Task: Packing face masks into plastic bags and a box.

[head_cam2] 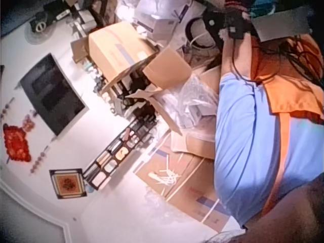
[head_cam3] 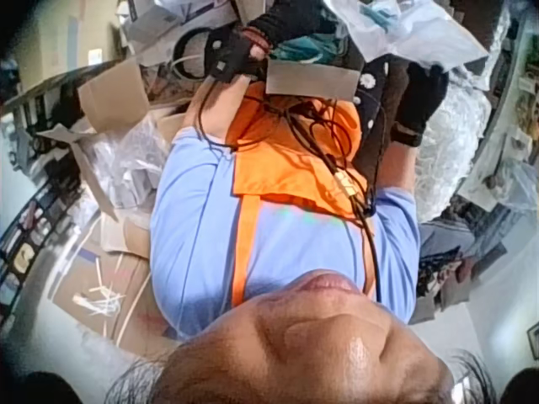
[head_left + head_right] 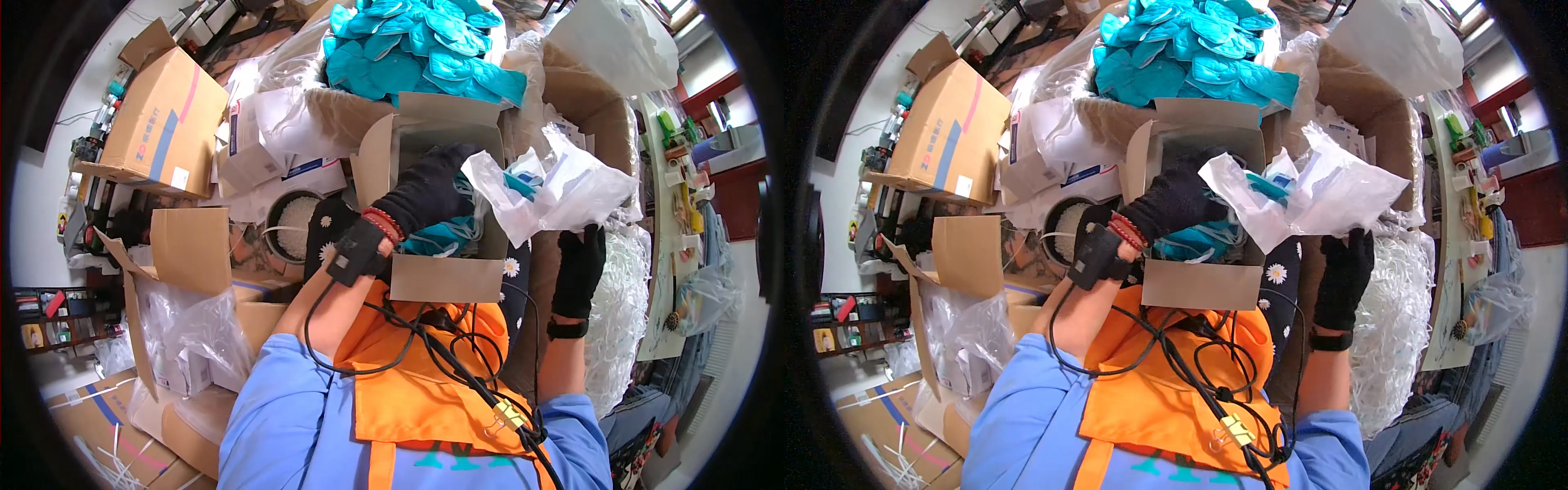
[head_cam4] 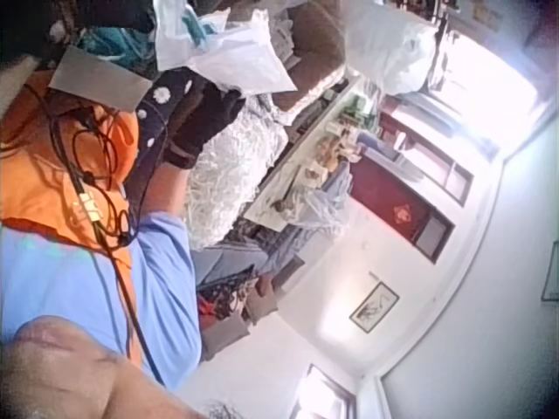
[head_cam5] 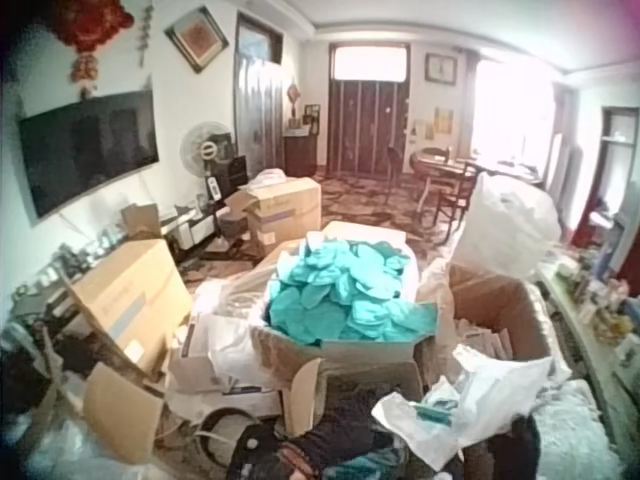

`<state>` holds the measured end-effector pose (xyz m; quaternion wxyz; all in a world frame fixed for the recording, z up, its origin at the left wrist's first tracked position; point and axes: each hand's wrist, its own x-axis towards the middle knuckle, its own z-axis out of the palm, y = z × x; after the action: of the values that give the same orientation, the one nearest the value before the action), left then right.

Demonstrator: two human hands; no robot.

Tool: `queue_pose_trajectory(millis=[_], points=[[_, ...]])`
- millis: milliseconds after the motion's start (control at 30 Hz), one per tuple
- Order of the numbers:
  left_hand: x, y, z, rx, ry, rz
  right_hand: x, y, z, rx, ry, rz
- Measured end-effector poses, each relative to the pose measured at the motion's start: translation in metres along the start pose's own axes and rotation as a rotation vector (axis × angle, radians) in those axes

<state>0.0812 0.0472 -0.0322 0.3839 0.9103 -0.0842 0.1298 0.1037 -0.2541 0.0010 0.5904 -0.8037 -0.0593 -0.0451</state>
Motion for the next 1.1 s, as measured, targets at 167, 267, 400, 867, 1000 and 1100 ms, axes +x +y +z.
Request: queue_pose_trajectory(millis=[167,267,400,867,1000,1100], points=[[0.014,0.015,0.010,-0.290,0.044,0.300,-0.004,-0.029,0.032,0.301,-0.024,0.098],[0.009,0.028,0.004,-0.425,0.056,-0.017,-0.002,-0.013,0.020,-0.285,-0.053,-0.129],[0.002,0.022,0.001,-0.345,0.183,-0.137,0.010,0.000,0.010,0.070,0.130,-0.056],[0.012,0.019,-0.031,-0.352,-0.004,0.099,0.039,0.005,-0.024,0.357,0.246,0.095],[0.011,0.004,-0.024,-0.563,-0.120,-0.017,0.040,0.009,-0.011,0.345,0.247,0.034],[0.001,0.007,-0.029,-0.585,-0.155,-0.087,0.041,0.044,-0.033,-0.027,0.075,-0.135]])
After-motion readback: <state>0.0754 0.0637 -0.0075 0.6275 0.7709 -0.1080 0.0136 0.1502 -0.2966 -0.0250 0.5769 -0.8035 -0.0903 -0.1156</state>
